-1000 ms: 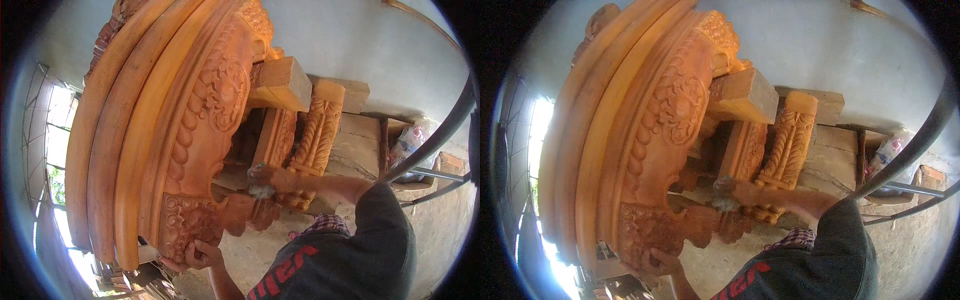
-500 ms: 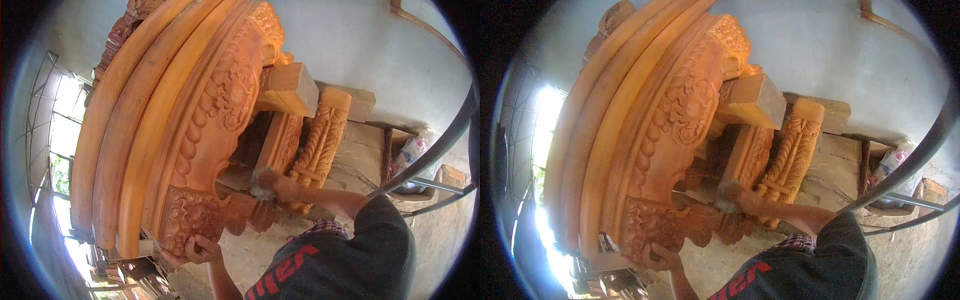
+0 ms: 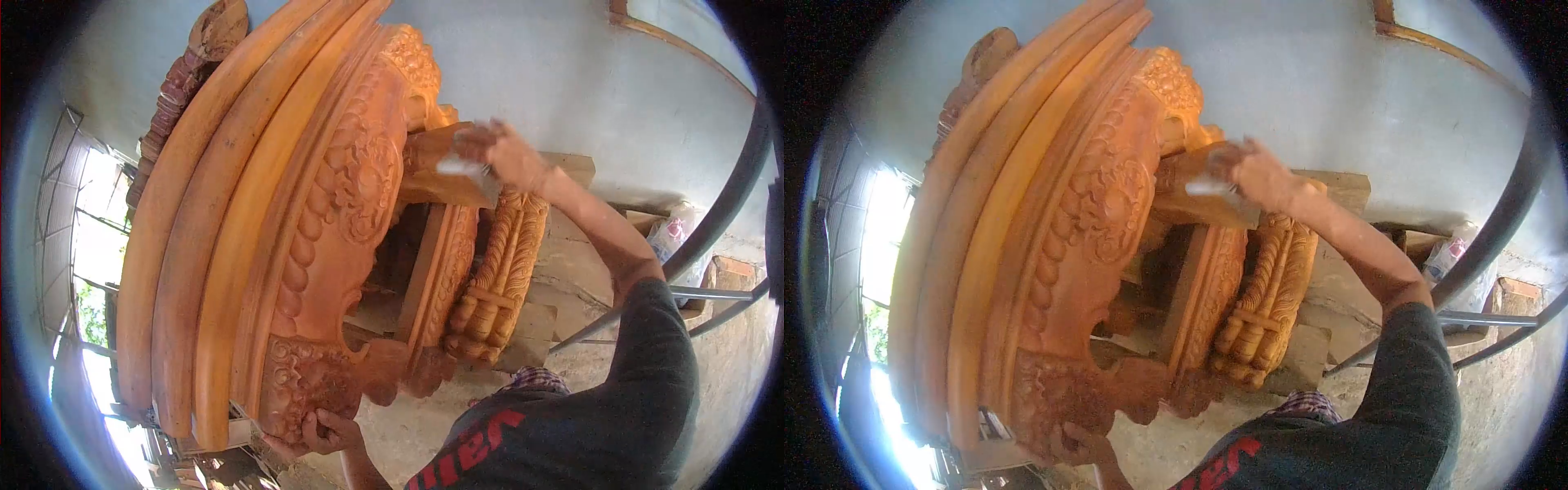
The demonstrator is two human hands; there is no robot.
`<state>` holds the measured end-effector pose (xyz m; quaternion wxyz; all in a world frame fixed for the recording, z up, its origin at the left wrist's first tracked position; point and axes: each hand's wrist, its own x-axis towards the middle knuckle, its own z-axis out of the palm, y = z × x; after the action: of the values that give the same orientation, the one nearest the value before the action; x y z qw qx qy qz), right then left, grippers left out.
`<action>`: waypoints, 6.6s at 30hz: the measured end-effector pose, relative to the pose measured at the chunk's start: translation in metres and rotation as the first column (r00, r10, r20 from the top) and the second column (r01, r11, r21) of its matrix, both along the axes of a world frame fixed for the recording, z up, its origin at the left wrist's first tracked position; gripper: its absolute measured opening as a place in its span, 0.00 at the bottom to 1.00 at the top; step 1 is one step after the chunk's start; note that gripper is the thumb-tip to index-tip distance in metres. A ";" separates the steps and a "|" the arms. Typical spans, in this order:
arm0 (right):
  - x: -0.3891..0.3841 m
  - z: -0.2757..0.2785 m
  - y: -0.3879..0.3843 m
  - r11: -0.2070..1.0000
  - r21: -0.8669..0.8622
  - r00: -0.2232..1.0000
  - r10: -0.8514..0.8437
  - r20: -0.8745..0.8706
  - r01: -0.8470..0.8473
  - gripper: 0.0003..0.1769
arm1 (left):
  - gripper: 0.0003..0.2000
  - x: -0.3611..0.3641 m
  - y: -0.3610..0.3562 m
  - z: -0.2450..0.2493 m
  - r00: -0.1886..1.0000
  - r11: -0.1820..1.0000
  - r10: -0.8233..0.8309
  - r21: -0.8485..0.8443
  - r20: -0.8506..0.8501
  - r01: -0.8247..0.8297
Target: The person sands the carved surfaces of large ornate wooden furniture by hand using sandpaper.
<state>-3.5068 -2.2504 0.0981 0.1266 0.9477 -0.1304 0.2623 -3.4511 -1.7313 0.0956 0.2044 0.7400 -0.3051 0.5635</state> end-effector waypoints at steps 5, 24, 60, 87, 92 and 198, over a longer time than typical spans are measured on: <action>0.050 -0.010 0.030 0.991 0.121 0.981 0.069 -0.179 -0.047 0.37 | 0.09 0.002 0.007 0.002 0.996 0.994 0.075 0.071 0.057 -0.079; -0.025 0.008 0.057 0.880 0.462 0.993 -0.118 -0.015 0.112 0.27 | 0.12 -0.003 -0.017 0.013 0.999 0.999 0.016 -0.044 0.034 -0.014; -0.053 -0.205 0.269 0.536 0.664 0.769 0.632 0.092 -0.521 0.39 | 0.26 -0.011 -0.009 -0.040 0.975 0.979 -0.016 -0.201 -0.219 -0.029; -0.032 -0.269 -0.029 0.643 0.500 0.814 -0.477 -0.331 0.580 0.37 | 0.35 -0.040 -0.189 -0.241 0.371 0.598 0.046 0.323 -0.928 0.734; -0.073 -0.279 0.095 0.742 0.561 0.922 -0.216 -0.320 0.369 0.35 | 0.33 -0.040 -0.187 -0.238 0.287 0.635 0.046 0.250 -0.957 0.731; -0.056 -0.330 -0.070 0.823 0.476 0.950 -0.242 -0.197 0.309 0.18 | 0.15 -0.035 -0.183 -0.265 0.241 0.704 -0.243 0.000 -0.939 0.710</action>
<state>-3.5624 -2.3202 -0.2320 -0.0793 0.9337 -0.3211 0.1370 -3.4862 -1.9141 -0.1690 0.3304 0.8067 -0.4802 -0.0971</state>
